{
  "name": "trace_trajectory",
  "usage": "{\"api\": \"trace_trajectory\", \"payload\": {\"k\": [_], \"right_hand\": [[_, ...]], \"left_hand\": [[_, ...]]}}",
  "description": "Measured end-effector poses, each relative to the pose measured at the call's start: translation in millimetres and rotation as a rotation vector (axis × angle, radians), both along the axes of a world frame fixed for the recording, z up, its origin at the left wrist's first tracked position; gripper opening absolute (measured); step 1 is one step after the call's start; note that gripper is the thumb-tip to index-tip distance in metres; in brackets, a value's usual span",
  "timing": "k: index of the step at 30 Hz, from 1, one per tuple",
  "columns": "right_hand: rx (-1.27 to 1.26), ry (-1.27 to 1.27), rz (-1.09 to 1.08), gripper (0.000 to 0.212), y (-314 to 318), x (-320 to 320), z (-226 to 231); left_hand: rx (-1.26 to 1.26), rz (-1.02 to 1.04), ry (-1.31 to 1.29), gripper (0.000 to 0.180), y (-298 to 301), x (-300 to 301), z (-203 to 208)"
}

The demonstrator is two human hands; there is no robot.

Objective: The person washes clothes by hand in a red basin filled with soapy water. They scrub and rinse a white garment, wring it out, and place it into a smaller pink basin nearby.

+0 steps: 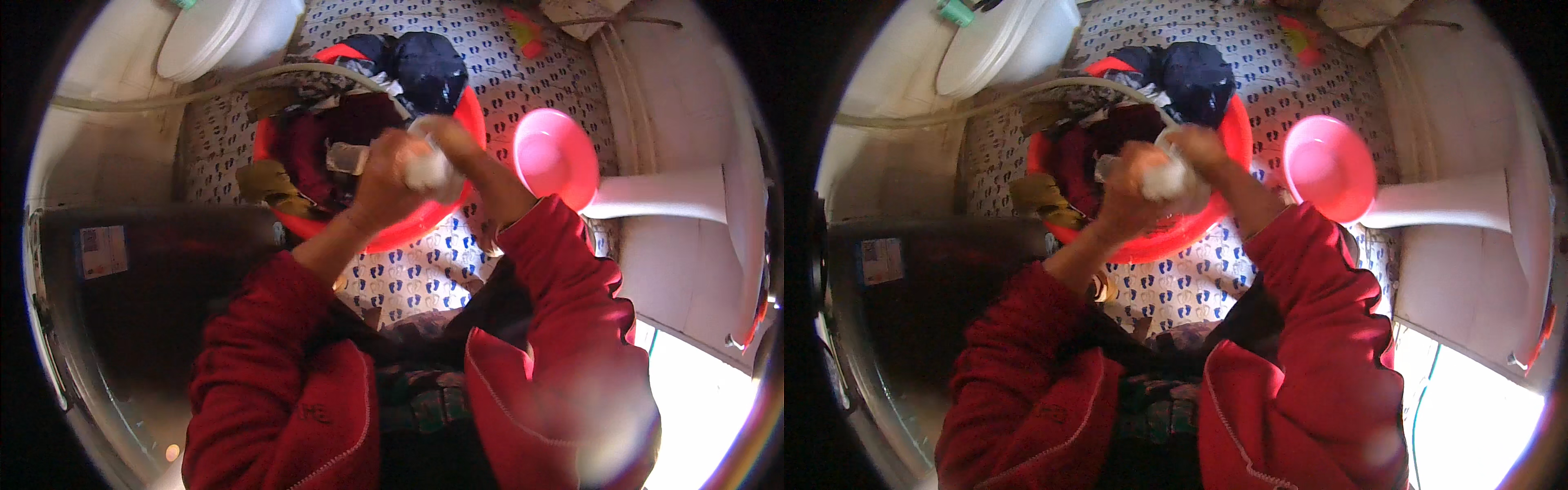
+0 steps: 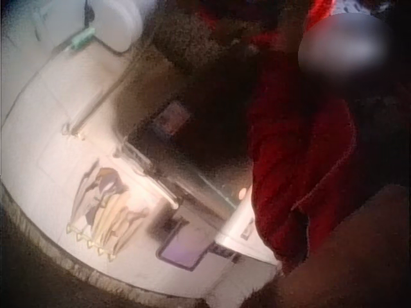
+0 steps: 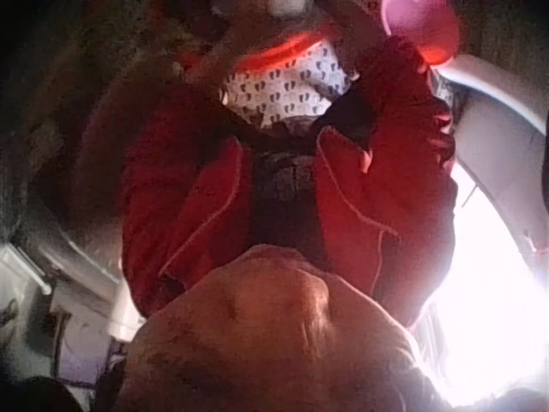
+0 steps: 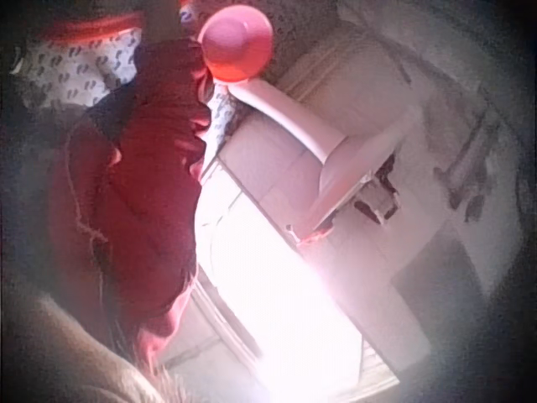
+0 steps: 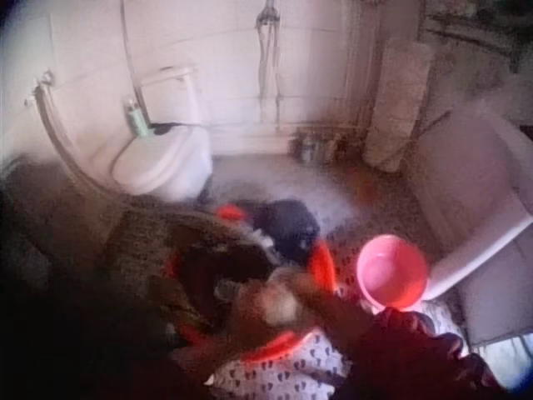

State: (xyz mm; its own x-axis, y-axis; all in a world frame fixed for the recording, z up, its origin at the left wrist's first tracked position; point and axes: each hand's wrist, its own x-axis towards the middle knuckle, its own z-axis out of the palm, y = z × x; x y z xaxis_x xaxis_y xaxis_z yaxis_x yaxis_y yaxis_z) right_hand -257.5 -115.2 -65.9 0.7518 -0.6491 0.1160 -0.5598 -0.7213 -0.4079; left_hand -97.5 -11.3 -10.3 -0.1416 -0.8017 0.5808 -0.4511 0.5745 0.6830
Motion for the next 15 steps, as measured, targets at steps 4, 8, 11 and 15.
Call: {"api": "trace_trajectory", "payload": {"k": [4,8,11,15], "right_hand": [[-0.416,-0.272,-0.059,0.036,-24,-116,75],[0.183,-0.325,-0.56,0.043,-40,-207,90],[0.29,0.061,-0.878,0.042,-35,-240,110],[0.118,-0.074,-0.789,0.052,-32,-363,25]], "left_hand": [[0.67,0.049,0.631,0.044,-20,27,-14],[0.953,-0.016,0.625,0.031,-19,39,-13],[0.903,-0.042,0.441,0.026,-11,41,-17],[0.601,-0.31,-0.404,0.028,-12,16,-26]]}}
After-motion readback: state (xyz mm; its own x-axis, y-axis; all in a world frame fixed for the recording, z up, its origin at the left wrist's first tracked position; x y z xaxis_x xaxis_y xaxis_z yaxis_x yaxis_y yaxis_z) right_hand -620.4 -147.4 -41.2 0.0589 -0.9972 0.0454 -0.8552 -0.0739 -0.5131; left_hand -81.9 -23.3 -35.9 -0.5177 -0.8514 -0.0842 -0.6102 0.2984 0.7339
